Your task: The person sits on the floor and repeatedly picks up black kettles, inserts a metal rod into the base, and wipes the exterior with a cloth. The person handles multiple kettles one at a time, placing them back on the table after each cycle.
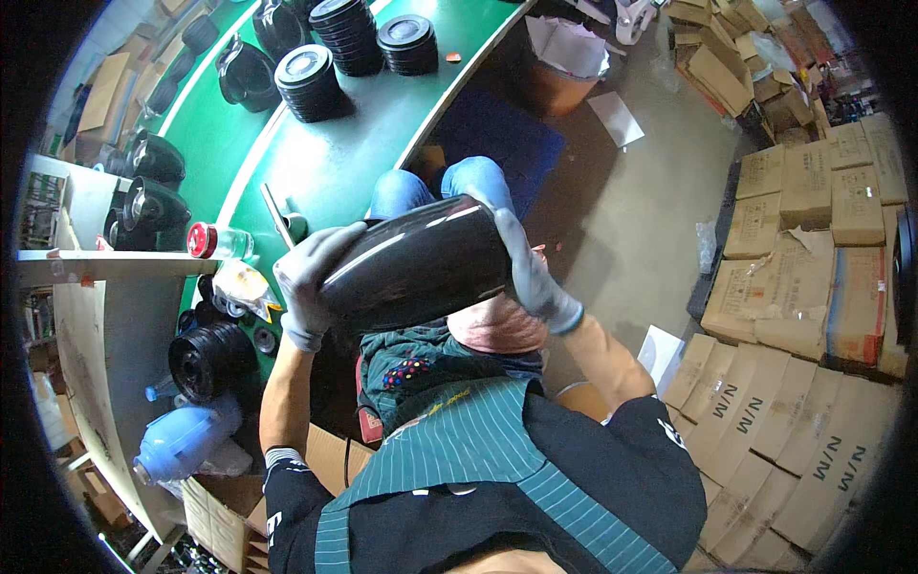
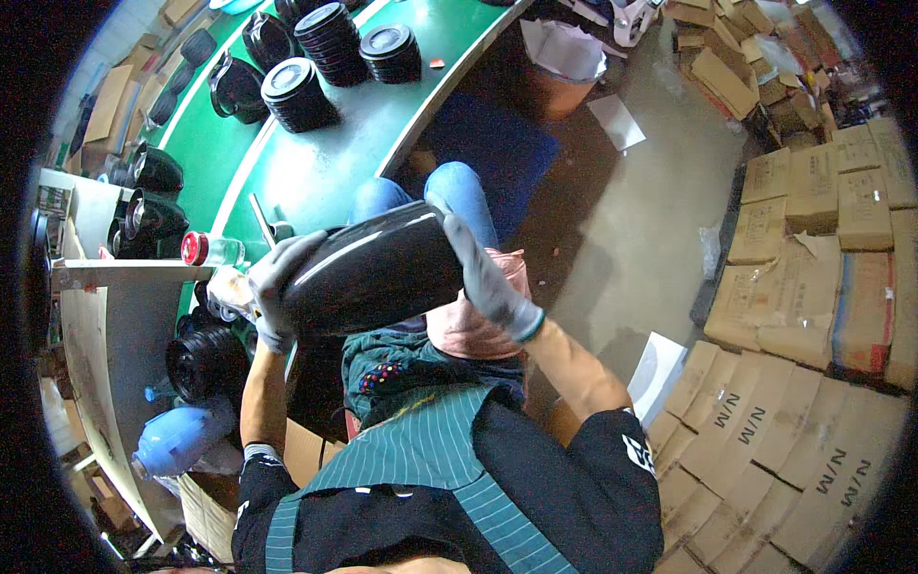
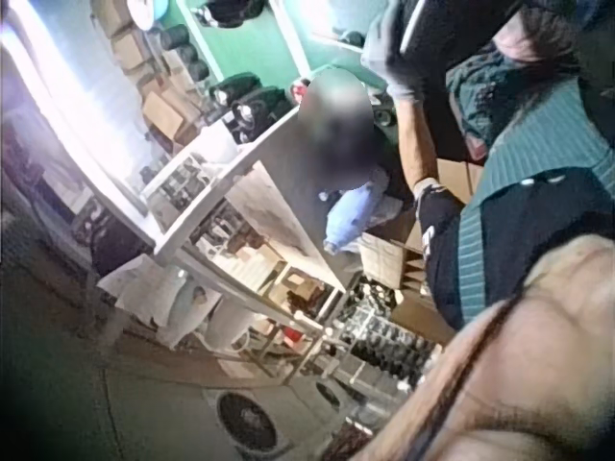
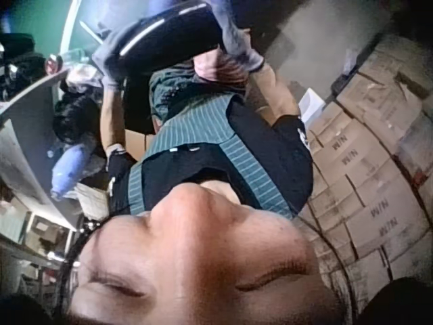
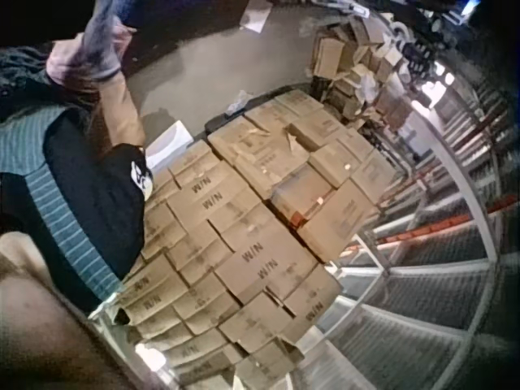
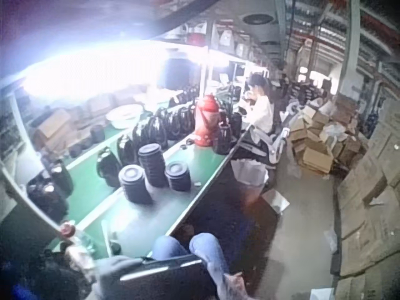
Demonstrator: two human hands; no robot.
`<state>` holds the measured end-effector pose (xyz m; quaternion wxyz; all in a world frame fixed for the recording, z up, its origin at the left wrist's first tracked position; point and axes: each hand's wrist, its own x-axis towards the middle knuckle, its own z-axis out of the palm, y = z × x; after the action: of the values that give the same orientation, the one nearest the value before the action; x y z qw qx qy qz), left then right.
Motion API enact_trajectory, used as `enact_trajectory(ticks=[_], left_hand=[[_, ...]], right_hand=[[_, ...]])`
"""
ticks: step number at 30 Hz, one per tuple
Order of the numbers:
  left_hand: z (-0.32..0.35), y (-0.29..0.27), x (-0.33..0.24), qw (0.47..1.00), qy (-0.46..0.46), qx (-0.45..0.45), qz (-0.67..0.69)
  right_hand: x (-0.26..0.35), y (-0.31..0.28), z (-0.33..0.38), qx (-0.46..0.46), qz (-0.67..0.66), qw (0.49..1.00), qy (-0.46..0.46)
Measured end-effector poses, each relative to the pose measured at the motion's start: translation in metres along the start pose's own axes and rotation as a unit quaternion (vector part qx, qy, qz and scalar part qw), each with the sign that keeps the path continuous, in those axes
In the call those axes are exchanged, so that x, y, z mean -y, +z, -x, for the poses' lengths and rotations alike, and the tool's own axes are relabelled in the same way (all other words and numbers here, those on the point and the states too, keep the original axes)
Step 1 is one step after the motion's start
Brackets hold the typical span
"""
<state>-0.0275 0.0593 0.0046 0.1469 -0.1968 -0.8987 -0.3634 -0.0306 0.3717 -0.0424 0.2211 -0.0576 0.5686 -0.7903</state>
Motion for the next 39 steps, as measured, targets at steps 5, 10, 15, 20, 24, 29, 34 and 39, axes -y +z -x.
enact_trajectory(ticks=[5, 10, 15, 20, 24, 29, 34, 39], left_hand=[[0.021, 0.022, 0.022, 0.944, -0.207, -0.011, 0.255], [0.009, -0.001, -0.008, 0.986, -0.055, -0.029, 0.157], [0.000, 0.007, -0.007, 0.997, -0.046, 0.013, 0.068], [-0.022, 0.006, -0.032, 0.999, -0.024, -0.001, 0.035], [-0.048, -0.015, -0.065, 0.970, -0.083, 0.087, 0.210], [-0.034, -0.017, -0.082, 0.975, 0.028, 0.048, 0.216], [-0.027, -0.003, -0.081, 0.950, 0.017, 0.032, 0.310], [-0.030, -0.004, -0.080, 0.969, 0.042, 0.016, 0.242]], right_hand=[[0.033, 0.019, 0.012, 0.037, 0.273, 0.901, -0.334], [0.003, 0.016, 0.022, -0.066, 0.130, 0.967, -0.207], [-0.033, -0.016, 0.017, -0.107, -0.340, 0.934, -0.038], [-0.037, -0.049, -0.005, -0.065, -0.628, 0.773, 0.058], [-0.039, -0.052, -0.017, -0.098, -0.262, 0.960, 0.025], [-0.032, -0.030, 0.005, 0.028, -0.181, 0.982, -0.054], [-0.051, -0.041, 0.008, -0.009, -0.220, 0.972, -0.079], [-0.056, -0.039, 0.001, -0.060, -0.064, 0.988, -0.127]])
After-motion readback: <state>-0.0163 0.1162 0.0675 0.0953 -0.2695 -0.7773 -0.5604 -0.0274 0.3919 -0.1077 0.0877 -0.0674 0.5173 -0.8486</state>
